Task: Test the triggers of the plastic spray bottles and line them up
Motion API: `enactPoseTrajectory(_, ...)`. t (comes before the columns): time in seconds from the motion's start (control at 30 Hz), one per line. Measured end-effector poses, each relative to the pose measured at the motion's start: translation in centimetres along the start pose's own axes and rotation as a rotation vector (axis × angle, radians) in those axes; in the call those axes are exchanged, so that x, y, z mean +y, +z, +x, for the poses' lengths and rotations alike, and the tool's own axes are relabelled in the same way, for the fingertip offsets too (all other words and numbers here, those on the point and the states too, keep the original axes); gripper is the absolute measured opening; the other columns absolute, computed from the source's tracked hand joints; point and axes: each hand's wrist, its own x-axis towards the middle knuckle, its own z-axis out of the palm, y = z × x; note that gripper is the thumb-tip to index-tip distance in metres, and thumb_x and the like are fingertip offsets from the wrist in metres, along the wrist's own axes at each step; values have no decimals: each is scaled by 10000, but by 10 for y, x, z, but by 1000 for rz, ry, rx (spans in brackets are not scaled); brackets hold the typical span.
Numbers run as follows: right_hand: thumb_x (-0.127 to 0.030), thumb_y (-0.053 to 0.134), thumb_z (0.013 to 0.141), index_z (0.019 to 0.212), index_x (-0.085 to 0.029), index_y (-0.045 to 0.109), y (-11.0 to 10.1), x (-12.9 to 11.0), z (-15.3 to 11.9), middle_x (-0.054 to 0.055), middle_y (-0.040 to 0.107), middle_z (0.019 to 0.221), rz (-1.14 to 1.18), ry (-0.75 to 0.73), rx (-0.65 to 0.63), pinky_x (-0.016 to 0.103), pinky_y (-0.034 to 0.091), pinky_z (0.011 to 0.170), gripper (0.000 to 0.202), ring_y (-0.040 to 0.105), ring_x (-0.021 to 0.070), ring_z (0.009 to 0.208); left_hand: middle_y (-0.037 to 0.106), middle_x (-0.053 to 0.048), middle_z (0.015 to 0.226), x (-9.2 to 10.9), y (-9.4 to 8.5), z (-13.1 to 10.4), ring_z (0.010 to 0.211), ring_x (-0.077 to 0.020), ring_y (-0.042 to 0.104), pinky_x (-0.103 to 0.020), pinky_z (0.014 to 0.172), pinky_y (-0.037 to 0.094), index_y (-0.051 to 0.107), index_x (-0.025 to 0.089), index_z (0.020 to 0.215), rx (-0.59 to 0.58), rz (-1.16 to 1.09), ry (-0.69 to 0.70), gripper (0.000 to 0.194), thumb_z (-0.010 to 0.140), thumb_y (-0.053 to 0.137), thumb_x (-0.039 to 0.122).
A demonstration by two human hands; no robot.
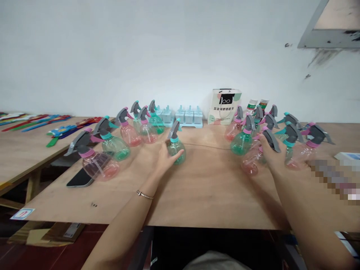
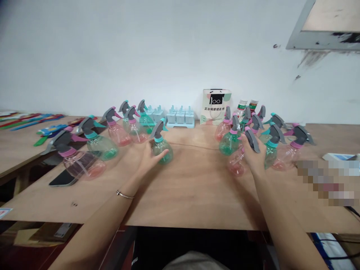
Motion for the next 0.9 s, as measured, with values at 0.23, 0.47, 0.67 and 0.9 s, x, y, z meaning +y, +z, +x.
enactPoseTrajectory(0.23,-484,689,727,947,-167,691,10,6,10,57,671,857,-9,-112,69,351,499,757,385,603,189,775,593,-146,1258,1,0,-1,1255,-357,574,-570,1051,464,451,240,1216,-13,0,9,647,709,791,454)
enactPoseTrajectory(0.47,-624,728,679,1227,-245,459,6,35,23,167,632,1139,215,-487,246,456,478,913,719,642,307,1073,606,-129,1235,-1,0,-1,1239,-326,587,-537,1056,465,454,252,1228,-7,2,28,633,725,788,439)
enactPoseTrajectory(0.67,-740,453,808,1073,-301,575,7,8,11,78,575,924,382,-1112,601,502,478,769,527,621,299,857,566,-168,1320,-3,9,-3,1311,-347,528,-535,1106,408,443,217,1293,-17,27,35,696,739,765,490)
enactPoseTrajectory(0.9,-485,668,797,1310,-224,457,98,-51,-85,170,539,1360,168,-482,-628,546,400,1095,614,524,318,1285,474,-231,1448,8,26,-22,1377,-393,444,-581,1118,332,321,170,1472,-200,243,88,829,841,606,626)
